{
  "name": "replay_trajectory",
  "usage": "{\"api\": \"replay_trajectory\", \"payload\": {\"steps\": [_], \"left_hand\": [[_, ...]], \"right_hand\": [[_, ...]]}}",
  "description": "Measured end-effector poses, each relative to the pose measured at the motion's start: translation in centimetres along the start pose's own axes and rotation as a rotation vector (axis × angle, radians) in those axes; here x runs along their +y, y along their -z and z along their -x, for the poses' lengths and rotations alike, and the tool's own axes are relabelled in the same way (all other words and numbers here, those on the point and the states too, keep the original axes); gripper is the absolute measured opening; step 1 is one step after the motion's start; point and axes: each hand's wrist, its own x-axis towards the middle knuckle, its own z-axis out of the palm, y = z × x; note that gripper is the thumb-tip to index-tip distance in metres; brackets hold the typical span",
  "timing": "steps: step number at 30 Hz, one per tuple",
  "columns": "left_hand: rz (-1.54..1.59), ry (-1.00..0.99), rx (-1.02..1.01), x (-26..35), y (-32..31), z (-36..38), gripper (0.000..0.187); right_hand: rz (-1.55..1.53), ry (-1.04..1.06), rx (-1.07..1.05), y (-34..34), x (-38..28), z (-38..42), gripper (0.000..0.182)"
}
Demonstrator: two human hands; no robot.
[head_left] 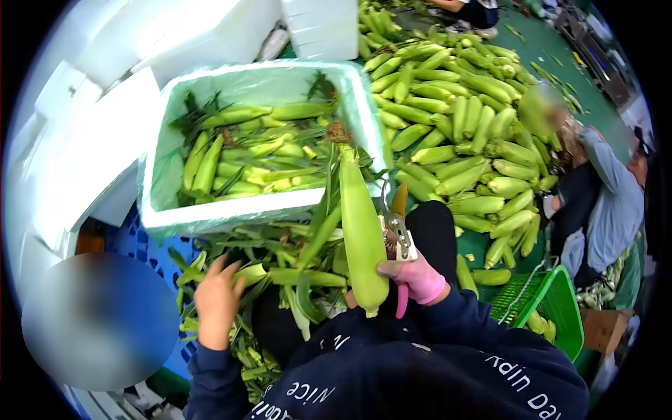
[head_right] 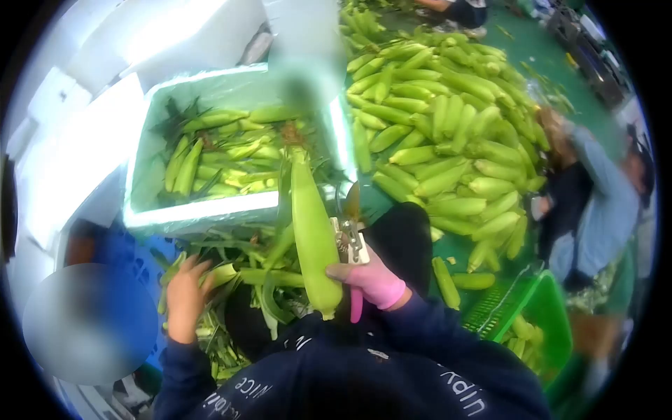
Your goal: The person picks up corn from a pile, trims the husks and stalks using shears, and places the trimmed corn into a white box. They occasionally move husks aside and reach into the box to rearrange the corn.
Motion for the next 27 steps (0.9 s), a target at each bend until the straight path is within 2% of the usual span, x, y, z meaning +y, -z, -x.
{"api": "replay_trajectory", "payload": {"steps": [1,2,4,5,6,8,10,11,12,13,16,17,18,19,21,23,24,25,27], "left_hand": [[0.336,-0.012,-0.016,3.5,1.7,-0.6,0.029],[0.648,-0.080,0.015,5.7,1.2,-0.8,0.030],[1.108,0.056,-0.154,8.7,-3.9,-0.4,0.048],[1.517,0.309,-0.325,11.5,-2.9,-0.7,0.056],[1.502,0.387,-0.270,12.6,-3.7,-1.3,0.055],[1.330,0.164,-0.197,11.0,-6.0,-1.8,0.053],[1.691,0.408,-0.488,9.9,-5.3,-1.5,0.056],[1.747,0.520,-0.515,10.0,-5.1,-1.3,0.058],[1.792,0.479,-0.551,9.3,-6.1,-1.2,0.060],[1.812,0.450,-0.596,9.4,-5.4,-1.2,0.061],[1.837,0.308,-0.742,8.8,-4.4,-0.8,0.058],[1.841,0.257,-0.787,8.6,-4.3,-0.5,0.056],[1.841,0.302,-0.792,8.6,-4.0,-0.3,0.056],[1.798,0.328,-0.858,8.4,-3.4,-0.2,0.056],[1.754,0.400,-0.951,8.3,-3.3,0.1,0.060],[1.809,0.457,-1.007,8.1,-3.4,0.4,0.058],[1.835,0.485,-1.040,8.1,-3.5,0.5,0.056],[1.793,0.497,-1.002,8.6,-2.9,0.5,0.055],[1.834,0.475,-1.063,8.3,-3.9,0.8,0.057]], "right_hand": [[0.037,0.034,-0.022,-1.2,0.4,-0.6,0.071],[0.236,0.049,0.029,-1.8,2.1,-1.2,0.071],[0.483,0.117,0.134,-4.1,4.9,-1.6,0.072],[0.658,0.048,0.135,-5.1,5.0,-1.6,0.075],[0.771,0.048,0.124,-5.8,4.5,-1.1,0.075],[0.789,0.011,0.030,-5.0,3.2,-0.1,0.075],[0.864,-0.005,0.014,-3.6,2.3,0.8,0.070],[0.901,-0.061,-0.027,-3.1,1.4,0.8,0.067],[0.940,-0.107,-0.069,-2.8,0.5,0.8,0.064],[1.008,-0.037,-0.095,-2.2,0.5,0.8,0.059],[0.959,-0.109,-0.198,-1.2,0.4,0.1,0.053],[0.880,-0.162,-0.322,-1.7,-0.7,-0.6,0.045],[0.772,-0.208,-0.403,-1.2,-0.7,-1.0,0.038],[0.846,-0.237,-0.475,-0.7,-1.3,-1.6,0.038],[0.779,-0.217,-0.530,-1.5,-2.7,-1.7,0.036],[1.051,-0.156,-0.579,0.1,-2.7,-2.5,0.032],[1.071,-0.174,-0.597,0.4,-2.6,-2.8,0.030],[1.021,-0.243,-0.606,1.0,-2.5,-3.1,0.028],[0.846,-0.395,-0.601,2.1,-2.0,-3.2,0.025]]}}
